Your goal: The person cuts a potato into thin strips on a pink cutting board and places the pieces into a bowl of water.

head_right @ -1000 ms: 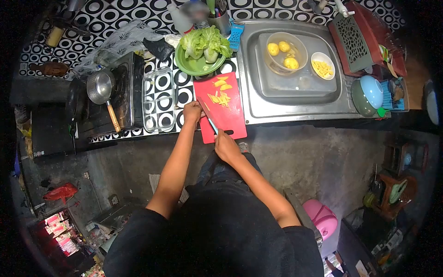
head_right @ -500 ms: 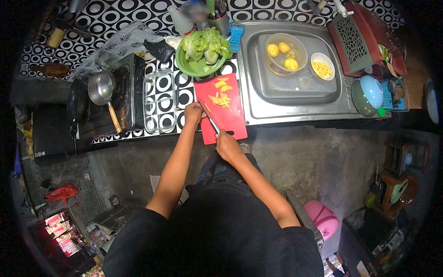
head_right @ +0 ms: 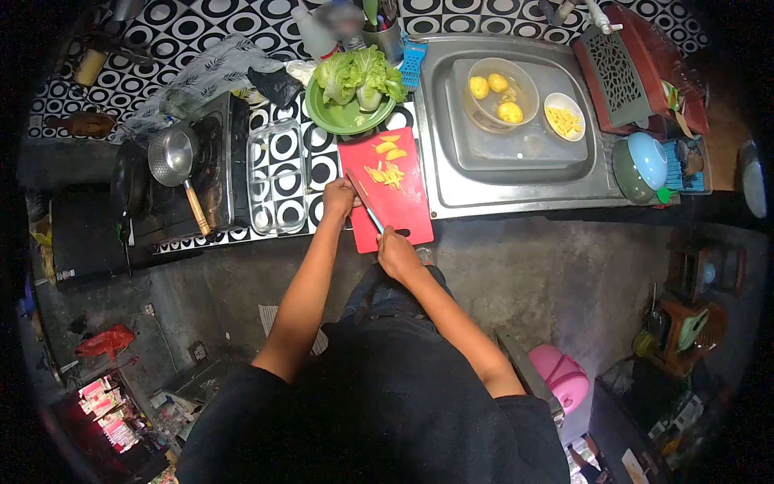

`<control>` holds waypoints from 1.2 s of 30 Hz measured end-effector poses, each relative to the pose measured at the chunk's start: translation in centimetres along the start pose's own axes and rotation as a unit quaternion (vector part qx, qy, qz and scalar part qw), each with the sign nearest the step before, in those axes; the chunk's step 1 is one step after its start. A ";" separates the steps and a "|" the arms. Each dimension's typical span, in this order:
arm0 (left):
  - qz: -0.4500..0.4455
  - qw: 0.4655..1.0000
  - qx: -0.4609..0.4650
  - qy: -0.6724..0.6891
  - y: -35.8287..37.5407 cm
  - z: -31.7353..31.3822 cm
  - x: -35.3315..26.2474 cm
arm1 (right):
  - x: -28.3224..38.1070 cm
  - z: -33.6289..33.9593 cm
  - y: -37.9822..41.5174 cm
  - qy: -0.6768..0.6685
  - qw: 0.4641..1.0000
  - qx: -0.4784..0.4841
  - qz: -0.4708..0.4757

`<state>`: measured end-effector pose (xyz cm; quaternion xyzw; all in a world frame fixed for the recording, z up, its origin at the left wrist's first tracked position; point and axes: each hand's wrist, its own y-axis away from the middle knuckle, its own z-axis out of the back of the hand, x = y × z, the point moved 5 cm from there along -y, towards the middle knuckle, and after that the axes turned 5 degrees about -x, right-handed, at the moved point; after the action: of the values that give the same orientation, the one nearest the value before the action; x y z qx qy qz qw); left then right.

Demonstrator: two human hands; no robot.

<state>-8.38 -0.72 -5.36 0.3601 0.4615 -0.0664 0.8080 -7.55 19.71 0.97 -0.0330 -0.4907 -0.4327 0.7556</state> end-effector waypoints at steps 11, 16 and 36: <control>-0.017 0.999 0.043 -0.020 -0.9 0.1 0.8 | -0.4 0.8 -0.6 0.015 0.999 0.039 -0.006; -0.025 0.998 0.058 -0.014 -0.4 0.3 0.2 | 0.2 0.9 -0.4 0.012 0.999 0.043 -0.027; -0.020 0.995 0.089 -0.045 -0.9 0.0 -0.2 | 1.2 1.2 -2.9 0.023 0.997 0.056 -0.045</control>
<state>-8.82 -1.41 -5.67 0.4181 0.4243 -0.1396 0.7910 -10.20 17.69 1.42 0.0416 -0.4974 -0.4385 0.7474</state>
